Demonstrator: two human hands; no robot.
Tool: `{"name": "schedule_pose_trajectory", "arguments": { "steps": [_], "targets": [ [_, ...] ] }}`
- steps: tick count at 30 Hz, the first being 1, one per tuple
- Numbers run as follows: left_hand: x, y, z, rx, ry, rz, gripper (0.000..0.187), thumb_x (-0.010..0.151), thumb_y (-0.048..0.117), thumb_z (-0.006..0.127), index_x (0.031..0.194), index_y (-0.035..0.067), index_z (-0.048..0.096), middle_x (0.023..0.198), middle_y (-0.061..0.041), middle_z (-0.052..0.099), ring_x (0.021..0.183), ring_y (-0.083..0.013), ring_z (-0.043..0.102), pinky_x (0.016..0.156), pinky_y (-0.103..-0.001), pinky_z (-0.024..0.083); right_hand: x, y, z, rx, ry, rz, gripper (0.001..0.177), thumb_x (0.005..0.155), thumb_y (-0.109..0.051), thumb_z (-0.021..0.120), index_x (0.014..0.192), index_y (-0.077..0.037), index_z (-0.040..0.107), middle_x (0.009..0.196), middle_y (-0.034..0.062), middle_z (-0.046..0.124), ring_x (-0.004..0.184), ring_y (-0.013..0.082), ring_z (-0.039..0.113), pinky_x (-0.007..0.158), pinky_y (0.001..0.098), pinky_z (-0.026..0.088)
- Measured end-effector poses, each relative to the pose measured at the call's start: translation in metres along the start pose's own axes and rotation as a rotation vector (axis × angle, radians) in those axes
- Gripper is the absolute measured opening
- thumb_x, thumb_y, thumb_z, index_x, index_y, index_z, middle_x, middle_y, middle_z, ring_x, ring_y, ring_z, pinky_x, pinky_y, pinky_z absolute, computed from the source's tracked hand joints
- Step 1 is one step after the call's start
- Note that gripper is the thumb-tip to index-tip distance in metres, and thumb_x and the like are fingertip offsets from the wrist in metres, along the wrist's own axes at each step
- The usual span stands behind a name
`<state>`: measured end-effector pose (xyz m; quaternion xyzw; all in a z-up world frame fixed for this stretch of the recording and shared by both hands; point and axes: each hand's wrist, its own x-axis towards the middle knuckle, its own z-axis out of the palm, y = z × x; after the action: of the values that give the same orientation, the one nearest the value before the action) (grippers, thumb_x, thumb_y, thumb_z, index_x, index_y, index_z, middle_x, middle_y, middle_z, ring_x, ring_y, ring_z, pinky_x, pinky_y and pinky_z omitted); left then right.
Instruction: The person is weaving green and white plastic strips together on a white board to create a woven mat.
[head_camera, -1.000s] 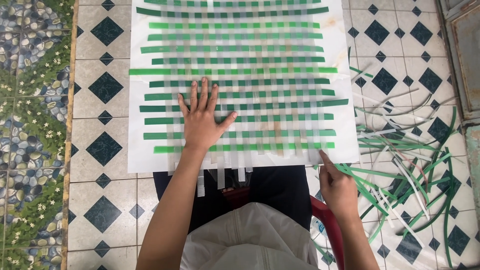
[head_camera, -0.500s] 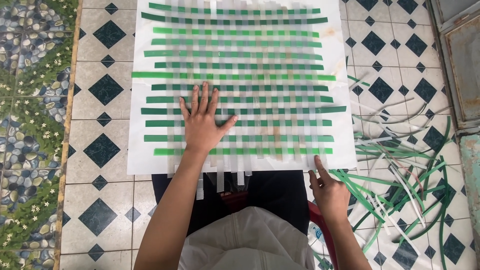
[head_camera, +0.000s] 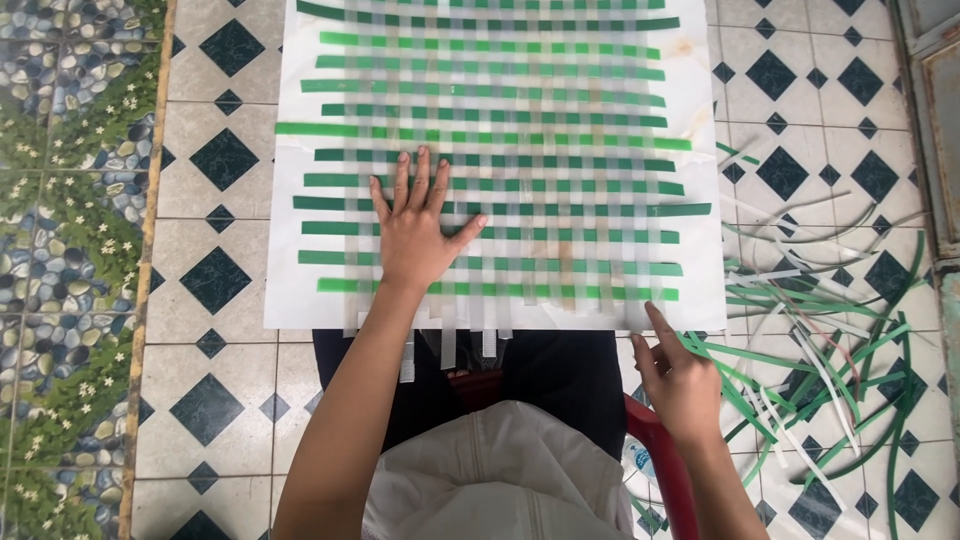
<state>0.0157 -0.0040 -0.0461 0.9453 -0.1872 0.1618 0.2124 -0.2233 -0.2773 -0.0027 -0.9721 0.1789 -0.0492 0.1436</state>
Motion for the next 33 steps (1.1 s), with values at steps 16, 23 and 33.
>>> {"name": "schedule_pose_trajectory", "arguments": {
  "steps": [16,23,33],
  "targets": [
    [0.0,-0.002,0.0,-0.034,-0.012,0.013,0.082,0.086,0.07,0.057,0.145,0.013,0.05,0.159,-0.01,0.029,0.148,-0.0316,0.021,0.113,-0.066,0.006,0.001,-0.05,-0.02,0.061,-0.306,-0.012,0.064,0.088,-0.032,0.064,0.148,-0.018,0.045,0.064,0.0057,0.075,0.061,0.0265,0.073,0.06,0.0396,0.057],
    [0.001,-0.001,-0.002,-0.027,-0.031,0.007,0.082,0.086,0.07,0.057,0.145,0.014,0.05,0.158,-0.011,0.03,0.147,-0.0321,0.022,0.112,-0.067,0.007,-0.001,-0.051,-0.01,0.025,-0.301,-0.004,0.074,0.089,-0.034,0.06,0.155,-0.015,0.031,0.063,0.0047,0.074,0.061,0.0279,0.073,0.061,0.0436,0.057],
    [0.001,0.001,-0.001,0.0,-0.011,-0.014,0.081,0.085,0.07,0.057,0.144,0.014,0.052,0.157,-0.011,0.033,0.146,-0.0313,0.025,0.113,-0.065,0.01,0.0,-0.045,-0.008,-0.095,-0.222,-0.002,0.059,0.094,-0.032,0.054,0.15,-0.019,0.043,0.056,-0.0011,0.07,0.057,0.0243,0.071,0.061,0.0403,0.057]
  ]
}}
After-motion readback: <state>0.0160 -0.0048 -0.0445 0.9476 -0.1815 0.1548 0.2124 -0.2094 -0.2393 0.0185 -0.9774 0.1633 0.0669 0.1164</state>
